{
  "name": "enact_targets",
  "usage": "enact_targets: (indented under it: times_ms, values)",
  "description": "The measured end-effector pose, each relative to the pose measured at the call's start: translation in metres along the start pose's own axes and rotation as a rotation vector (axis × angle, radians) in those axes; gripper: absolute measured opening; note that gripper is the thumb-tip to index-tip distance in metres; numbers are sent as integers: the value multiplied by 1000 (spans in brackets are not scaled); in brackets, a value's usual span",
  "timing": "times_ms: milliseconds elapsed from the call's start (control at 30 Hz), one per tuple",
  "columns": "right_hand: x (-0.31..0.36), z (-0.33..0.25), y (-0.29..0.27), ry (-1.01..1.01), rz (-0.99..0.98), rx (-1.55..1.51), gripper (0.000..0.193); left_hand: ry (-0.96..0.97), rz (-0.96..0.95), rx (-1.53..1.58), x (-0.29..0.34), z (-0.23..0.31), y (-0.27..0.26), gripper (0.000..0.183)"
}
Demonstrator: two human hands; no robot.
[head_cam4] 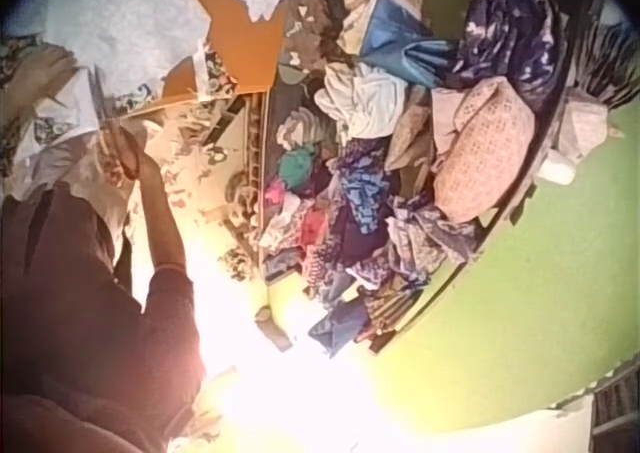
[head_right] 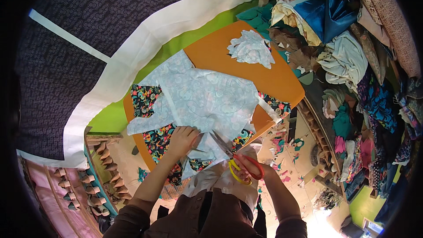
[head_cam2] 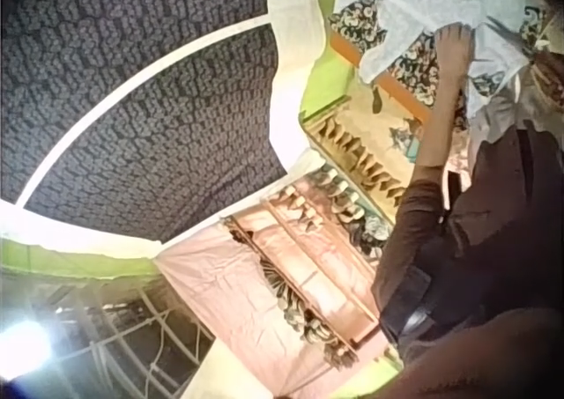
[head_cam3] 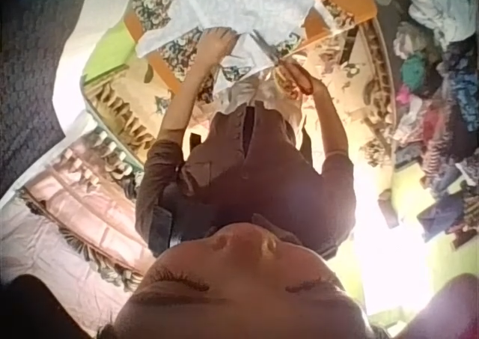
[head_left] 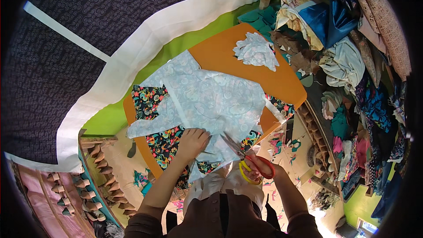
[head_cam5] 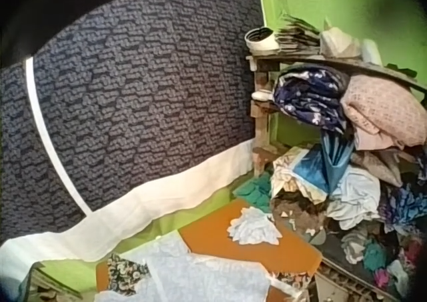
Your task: Cutting light blue floral fabric with scissors on a workspace table.
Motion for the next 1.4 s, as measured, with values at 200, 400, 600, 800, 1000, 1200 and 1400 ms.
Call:
enact_targets:
  times_ms: [200, 400, 600, 800, 1000, 1200, 1400]
  values:
    - [2, -30, 6, -208, -100, -86, 69, -161, 79, 77, -25, -8, -12, 10]
    - [-25, -60, -15, -295, 399, -160, 52, -86, 134, 58, -47, 15, -31, 9]
    - [-53, -64, -10, -290, 294, -342, 33, -144, 106, 82, -40, 15, -25, 9]
    - [-65, -104, -38, -599, 377, -468, 24, -274, 161, 122, -28, 4, -19, 10]
    - [-55, -166, -47, -719, 210, -602, 16, -454, 232, 171, -19, -12, -31, 8]
    - [-59, -153, -41, -556, 343, -437, 13, -481, 223, 130, -17, -9, -37, 9]
    - [-90, -168, -54, -533, 394, -207, 27, -593, 306, 286, -21, -10, -37, 16]
Point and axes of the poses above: each hand's wrist, its own x-axis away from the middle knuckle, its own y-axis out of the palm, z = x × y, the point moved 8 cm from there along -x, towards the middle knuckle, and after that the axes turned 4 degrees about -x, right-handed, at the moved point
